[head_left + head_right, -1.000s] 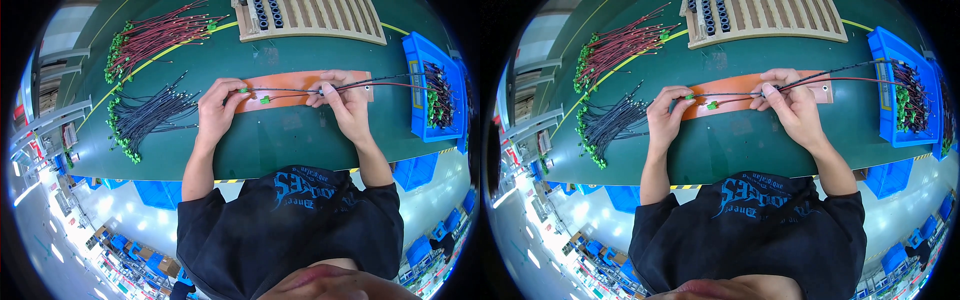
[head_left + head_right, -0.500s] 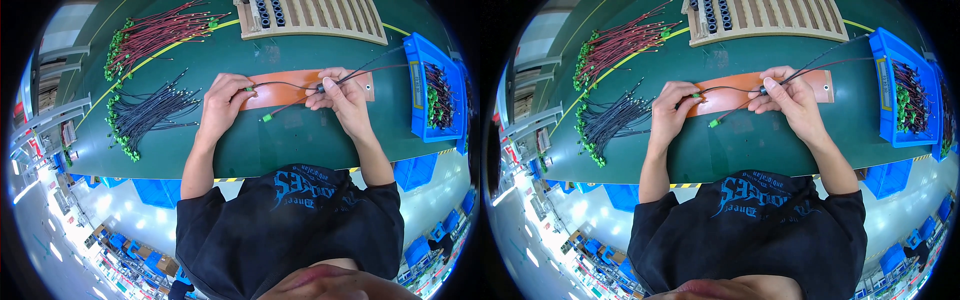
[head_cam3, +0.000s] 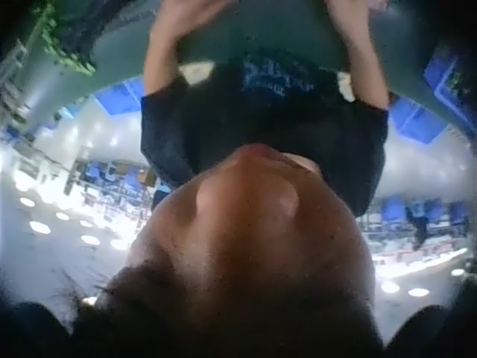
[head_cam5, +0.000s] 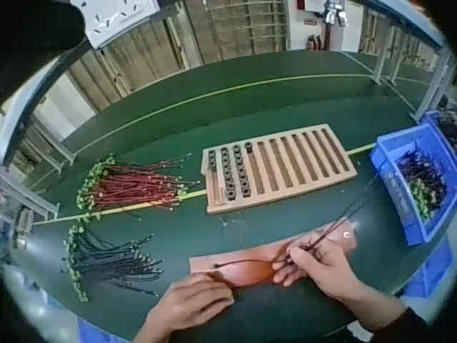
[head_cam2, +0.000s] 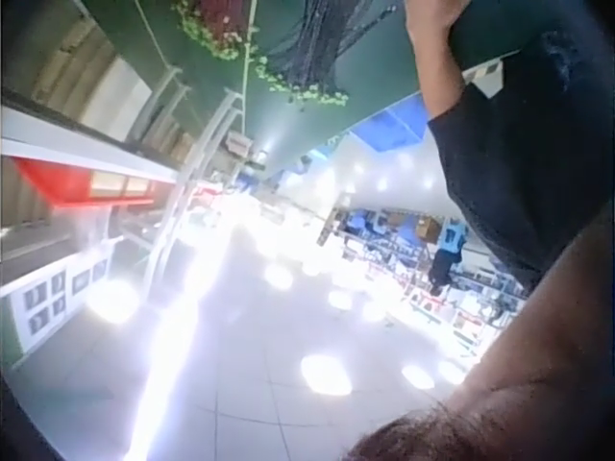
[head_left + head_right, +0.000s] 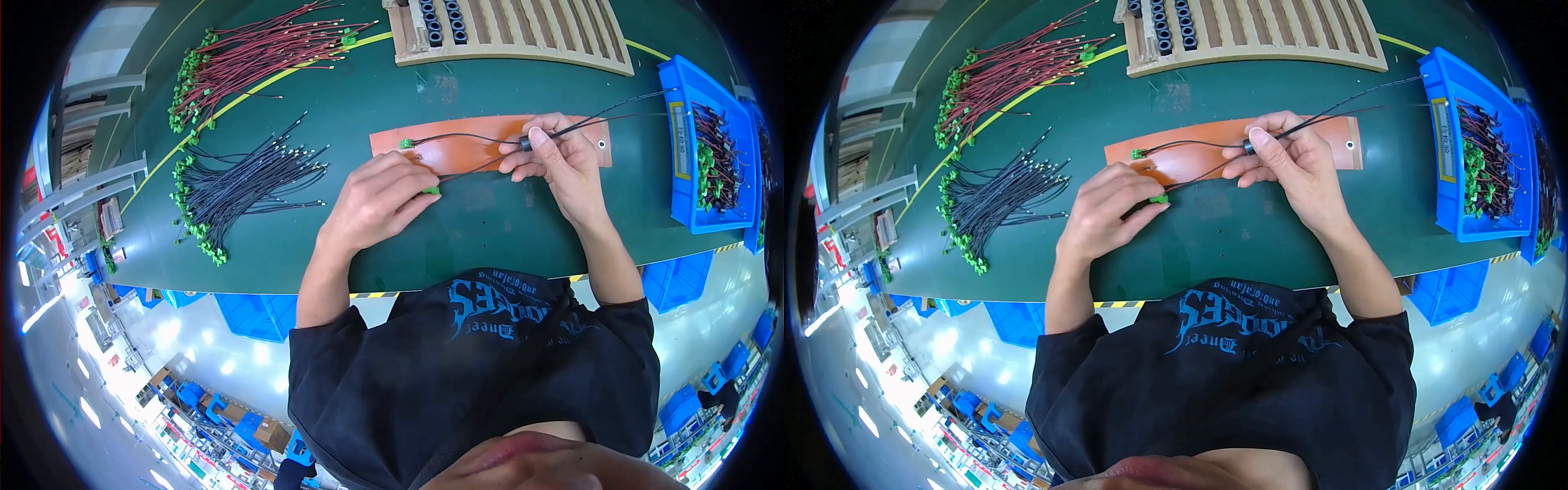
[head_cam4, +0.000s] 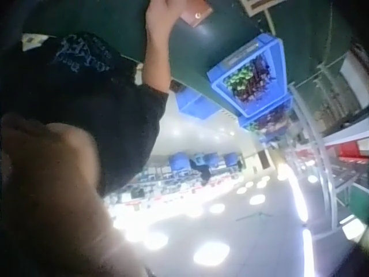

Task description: The person assembles wires and small electronic components by hand on a production line bench, taking them from storage bins and connecting them together.

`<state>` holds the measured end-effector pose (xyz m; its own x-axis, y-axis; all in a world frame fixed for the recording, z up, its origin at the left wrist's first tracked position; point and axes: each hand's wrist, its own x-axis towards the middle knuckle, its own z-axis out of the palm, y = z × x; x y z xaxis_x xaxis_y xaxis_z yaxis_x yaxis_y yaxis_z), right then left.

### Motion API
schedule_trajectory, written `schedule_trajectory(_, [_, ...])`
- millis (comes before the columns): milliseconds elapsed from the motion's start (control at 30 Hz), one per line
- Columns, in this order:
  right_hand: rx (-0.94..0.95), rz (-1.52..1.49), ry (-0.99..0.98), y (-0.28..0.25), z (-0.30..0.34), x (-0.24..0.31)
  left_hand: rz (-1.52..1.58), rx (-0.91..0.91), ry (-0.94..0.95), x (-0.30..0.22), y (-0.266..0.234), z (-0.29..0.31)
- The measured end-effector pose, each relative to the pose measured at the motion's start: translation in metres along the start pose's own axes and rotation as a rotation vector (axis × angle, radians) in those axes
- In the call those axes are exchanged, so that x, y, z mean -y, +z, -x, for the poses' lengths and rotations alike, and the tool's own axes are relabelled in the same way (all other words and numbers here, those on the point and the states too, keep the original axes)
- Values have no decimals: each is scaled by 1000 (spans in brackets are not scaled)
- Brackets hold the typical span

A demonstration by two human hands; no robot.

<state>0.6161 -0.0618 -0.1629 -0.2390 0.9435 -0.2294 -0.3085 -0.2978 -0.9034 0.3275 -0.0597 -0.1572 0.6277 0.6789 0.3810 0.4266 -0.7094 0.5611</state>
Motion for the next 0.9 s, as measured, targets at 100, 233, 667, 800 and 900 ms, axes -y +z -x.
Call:
schedule_trajectory(100, [17, 35, -36, 0, -1, 0, 157, -29, -136, 6, -10, 2])
schedule_trajectory(233, [33, 80, -118, 1, 1, -4, 168, -91, -381, 2, -15, -3])
schedule_trajectory(667, [41, 167, -221, -8, 0, -2, 124, -114, -387, 8, -4, -8])
schedule_trajectory(800, [40, 164, -210, -10, 1, -1, 165, -116, -414, 7, -4, -5])
schedule_trajectory(900, [47, 185, -225, -9, 1, -2, 182, -98, -469, 5, -3, -5])
